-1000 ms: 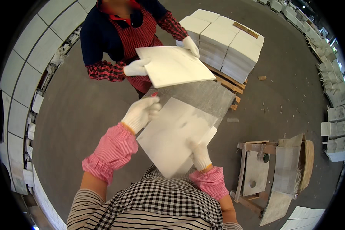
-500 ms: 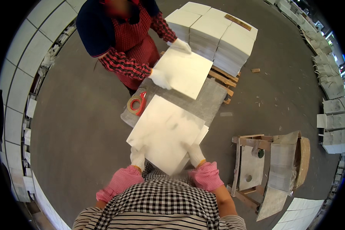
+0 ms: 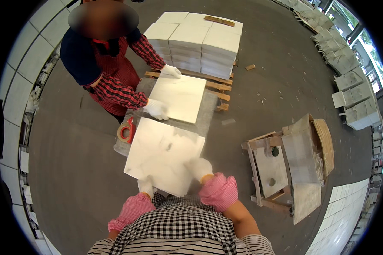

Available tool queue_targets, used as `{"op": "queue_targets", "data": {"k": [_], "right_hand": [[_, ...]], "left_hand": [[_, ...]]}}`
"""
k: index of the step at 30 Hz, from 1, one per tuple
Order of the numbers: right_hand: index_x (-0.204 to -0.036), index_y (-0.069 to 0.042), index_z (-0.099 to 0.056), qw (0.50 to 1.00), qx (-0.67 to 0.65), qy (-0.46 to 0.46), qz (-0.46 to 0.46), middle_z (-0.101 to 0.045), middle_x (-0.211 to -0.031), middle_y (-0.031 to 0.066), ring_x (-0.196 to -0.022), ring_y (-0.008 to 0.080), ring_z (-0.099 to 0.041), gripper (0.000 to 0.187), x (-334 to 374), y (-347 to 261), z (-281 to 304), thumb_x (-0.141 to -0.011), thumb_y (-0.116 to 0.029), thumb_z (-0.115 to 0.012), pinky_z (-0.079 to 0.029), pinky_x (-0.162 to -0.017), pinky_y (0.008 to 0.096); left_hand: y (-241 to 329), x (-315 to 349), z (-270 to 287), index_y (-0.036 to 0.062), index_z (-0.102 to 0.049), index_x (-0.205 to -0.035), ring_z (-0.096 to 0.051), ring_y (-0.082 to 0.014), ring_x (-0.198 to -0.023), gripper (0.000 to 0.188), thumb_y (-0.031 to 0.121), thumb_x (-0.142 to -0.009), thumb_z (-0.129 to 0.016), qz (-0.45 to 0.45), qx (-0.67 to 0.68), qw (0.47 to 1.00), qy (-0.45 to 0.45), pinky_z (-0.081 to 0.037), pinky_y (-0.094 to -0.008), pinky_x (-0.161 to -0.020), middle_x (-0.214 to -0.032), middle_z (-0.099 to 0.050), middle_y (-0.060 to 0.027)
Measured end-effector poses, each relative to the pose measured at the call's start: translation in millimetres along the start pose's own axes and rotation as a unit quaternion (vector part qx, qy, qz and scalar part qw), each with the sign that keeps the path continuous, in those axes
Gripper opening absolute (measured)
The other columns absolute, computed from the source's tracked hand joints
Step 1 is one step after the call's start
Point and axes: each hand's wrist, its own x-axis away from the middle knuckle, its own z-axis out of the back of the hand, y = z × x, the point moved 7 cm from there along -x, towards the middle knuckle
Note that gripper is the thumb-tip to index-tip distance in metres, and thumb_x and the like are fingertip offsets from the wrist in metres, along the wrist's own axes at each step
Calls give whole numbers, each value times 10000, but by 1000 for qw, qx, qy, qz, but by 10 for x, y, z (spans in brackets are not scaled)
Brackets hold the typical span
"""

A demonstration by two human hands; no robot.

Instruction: The person wraps white rectangular tiles with clear plastic film in a warehouse. They pick up tiles, place them on a work surface, cover them with plastic, and smooth the film. A coworker assists by handing tiles and using tape.

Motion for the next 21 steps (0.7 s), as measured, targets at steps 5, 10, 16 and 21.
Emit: {"op": "queue_targets", "data": {"k": [5,10,16,21], "right_hand": [[-1033,-110,-761,992,-26,51,115,-768,-984,135,-926,366,-743,296,309,431,-86,-1019,-324,-556,-590,-855,476],[-1196,-205,-710,969,60,37,235,-721,-1161,75,-1051,320,-711,244,962,1068,-38,-994,-253,-580,-593,-877,439],[-1103,-192,-737,983,59,84,149,-704,-1113,69,-977,316,-719,199,1696,2351,457,-971,-251,-601,-592,-842,445],[-1033,-175,-717,945,107,254,175,-675,-1049,50,-910,281,-726,147,2463,3148,1298,-927,-249,-647,-605,-727,416]], "left_hand": [[61,86,-50,-33,-500,-1434,-729,-346,-961,562,231,-968,-670,-34,-5,999,33,-612,-478,-618,-1269,-678,-202],[-96,-119,-171,-106,-537,-1338,-717,-308,-888,517,240,-971,-650,-75,-47,994,60,-588,-480,-614,-1200,-691,-238],[225,698,-274,-58,-345,-1519,-597,-471,-1273,734,302,-960,-655,-161,-352,876,289,-518,-533,-1056,-1436,-550,-332],[518,1286,-1309,-17,-351,-1597,-446,-426,-1454,809,266,-922,-695,-357,-510,731,279,-370,-514,-1217,-1585,-449,-259]]}}
